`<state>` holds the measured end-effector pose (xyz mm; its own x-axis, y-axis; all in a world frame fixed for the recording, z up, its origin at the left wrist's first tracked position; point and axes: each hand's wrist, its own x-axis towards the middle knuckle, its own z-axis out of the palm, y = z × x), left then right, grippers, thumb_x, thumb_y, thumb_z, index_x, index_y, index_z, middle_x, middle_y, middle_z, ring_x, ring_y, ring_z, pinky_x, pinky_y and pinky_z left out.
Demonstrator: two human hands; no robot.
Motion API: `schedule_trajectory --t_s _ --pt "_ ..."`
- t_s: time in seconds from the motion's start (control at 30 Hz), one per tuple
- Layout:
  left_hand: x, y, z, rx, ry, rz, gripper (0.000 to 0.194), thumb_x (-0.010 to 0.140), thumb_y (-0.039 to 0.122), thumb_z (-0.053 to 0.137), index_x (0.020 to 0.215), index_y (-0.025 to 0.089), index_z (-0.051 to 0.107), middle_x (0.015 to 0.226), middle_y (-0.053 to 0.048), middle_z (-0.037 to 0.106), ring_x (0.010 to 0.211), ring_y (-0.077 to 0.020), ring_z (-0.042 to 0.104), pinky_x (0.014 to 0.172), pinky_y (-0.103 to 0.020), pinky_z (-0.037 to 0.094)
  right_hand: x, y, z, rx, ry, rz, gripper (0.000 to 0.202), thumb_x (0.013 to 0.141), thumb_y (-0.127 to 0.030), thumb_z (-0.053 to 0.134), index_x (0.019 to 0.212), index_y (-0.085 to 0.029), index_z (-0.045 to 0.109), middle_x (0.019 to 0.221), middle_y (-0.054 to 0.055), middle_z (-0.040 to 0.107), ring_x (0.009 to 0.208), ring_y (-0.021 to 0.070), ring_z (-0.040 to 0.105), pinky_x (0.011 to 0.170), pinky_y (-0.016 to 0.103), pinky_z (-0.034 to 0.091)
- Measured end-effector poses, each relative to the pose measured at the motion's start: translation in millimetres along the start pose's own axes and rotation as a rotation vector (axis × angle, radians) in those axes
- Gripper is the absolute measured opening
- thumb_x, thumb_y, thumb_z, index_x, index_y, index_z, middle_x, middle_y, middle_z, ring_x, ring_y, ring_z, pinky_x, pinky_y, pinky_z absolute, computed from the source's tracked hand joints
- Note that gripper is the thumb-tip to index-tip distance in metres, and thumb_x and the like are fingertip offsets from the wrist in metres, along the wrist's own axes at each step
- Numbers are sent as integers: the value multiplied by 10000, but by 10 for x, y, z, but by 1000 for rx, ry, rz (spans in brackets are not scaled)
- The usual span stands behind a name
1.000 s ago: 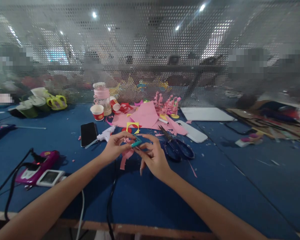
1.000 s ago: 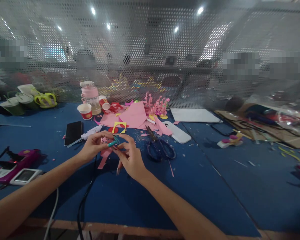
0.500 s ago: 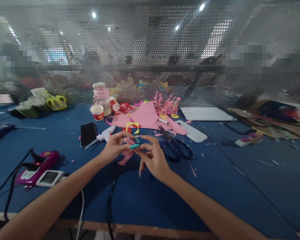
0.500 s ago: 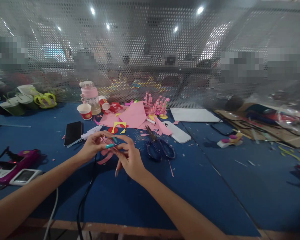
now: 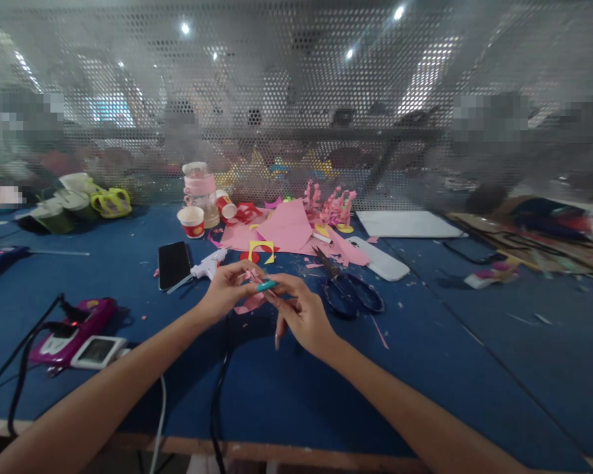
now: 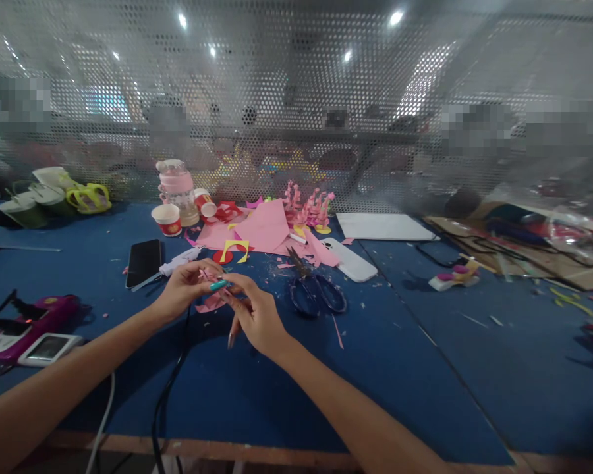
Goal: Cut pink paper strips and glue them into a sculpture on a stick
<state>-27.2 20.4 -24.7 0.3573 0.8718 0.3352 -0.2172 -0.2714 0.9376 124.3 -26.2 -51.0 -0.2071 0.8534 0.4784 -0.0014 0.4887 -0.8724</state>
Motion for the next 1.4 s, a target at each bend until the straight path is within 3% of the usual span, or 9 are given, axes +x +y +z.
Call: schedule_trajectory --t_s 0.7,1.4 --pt "2 44 15 53 -9 5 161 542 231 733 652 133 667 637 -23 600 635 -127 542 630 -261 437 -4 14 -5 17 -11 -1 237 828 -237 486 1053 -311 489 878 -30 574 335 19 536 266 118 440" --pt "5 53 40 21 39 -26 177 491 219 759 589 128 643 607 -17 582 611 -124 537 606 -268 448 -2 -6 -7 -5 0 -14 196 823 -259 488 1019 -255 489 882 -7 588 329 29 537 261 130 444"
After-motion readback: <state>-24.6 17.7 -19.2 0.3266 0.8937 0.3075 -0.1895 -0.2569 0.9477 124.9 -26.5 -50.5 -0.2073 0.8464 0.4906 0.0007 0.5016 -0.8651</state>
